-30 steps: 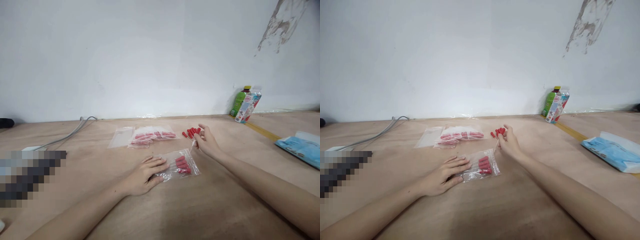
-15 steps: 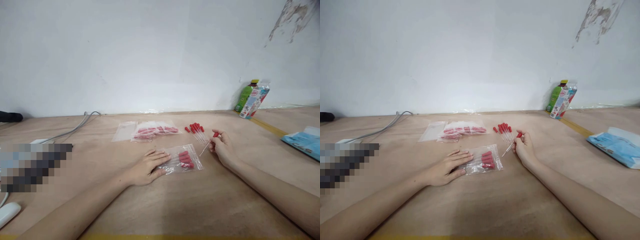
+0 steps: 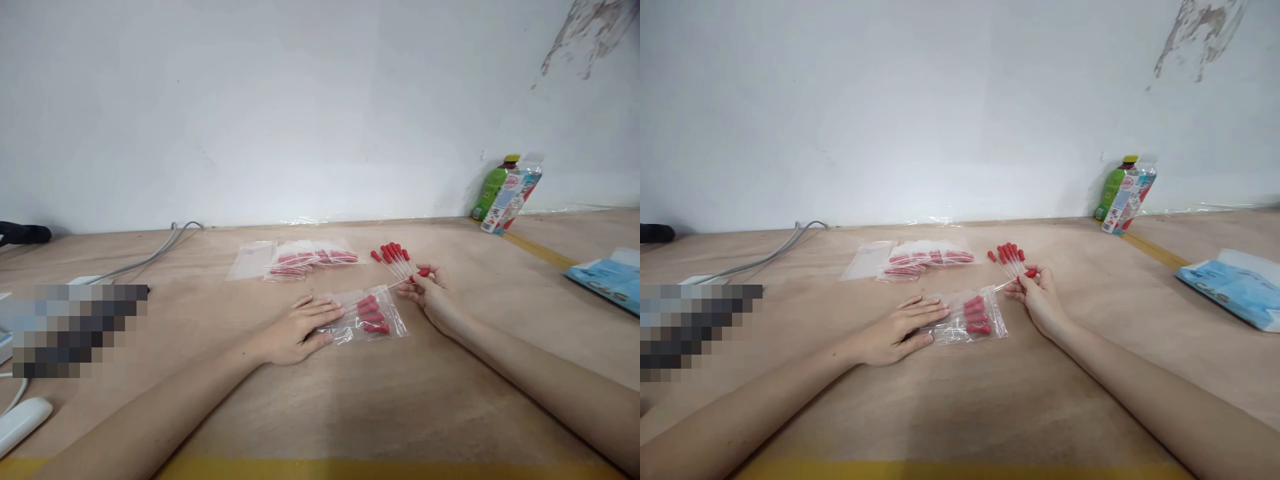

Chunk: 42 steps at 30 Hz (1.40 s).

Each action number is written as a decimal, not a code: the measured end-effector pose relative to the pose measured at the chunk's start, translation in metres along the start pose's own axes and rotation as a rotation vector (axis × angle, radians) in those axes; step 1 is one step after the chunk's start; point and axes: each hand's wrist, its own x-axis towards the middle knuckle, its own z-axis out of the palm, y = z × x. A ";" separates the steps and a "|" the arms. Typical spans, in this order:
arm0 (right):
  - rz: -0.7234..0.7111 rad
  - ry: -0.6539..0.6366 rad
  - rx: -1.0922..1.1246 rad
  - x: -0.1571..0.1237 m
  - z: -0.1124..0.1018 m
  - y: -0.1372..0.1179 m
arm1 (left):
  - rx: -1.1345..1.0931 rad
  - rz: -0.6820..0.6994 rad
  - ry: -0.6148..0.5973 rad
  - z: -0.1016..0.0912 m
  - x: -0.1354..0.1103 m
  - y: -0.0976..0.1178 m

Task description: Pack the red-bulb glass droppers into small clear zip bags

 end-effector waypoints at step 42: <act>0.165 -0.583 -0.378 -0.006 0.005 -0.008 | 0.035 -0.001 -0.001 -0.001 0.001 0.001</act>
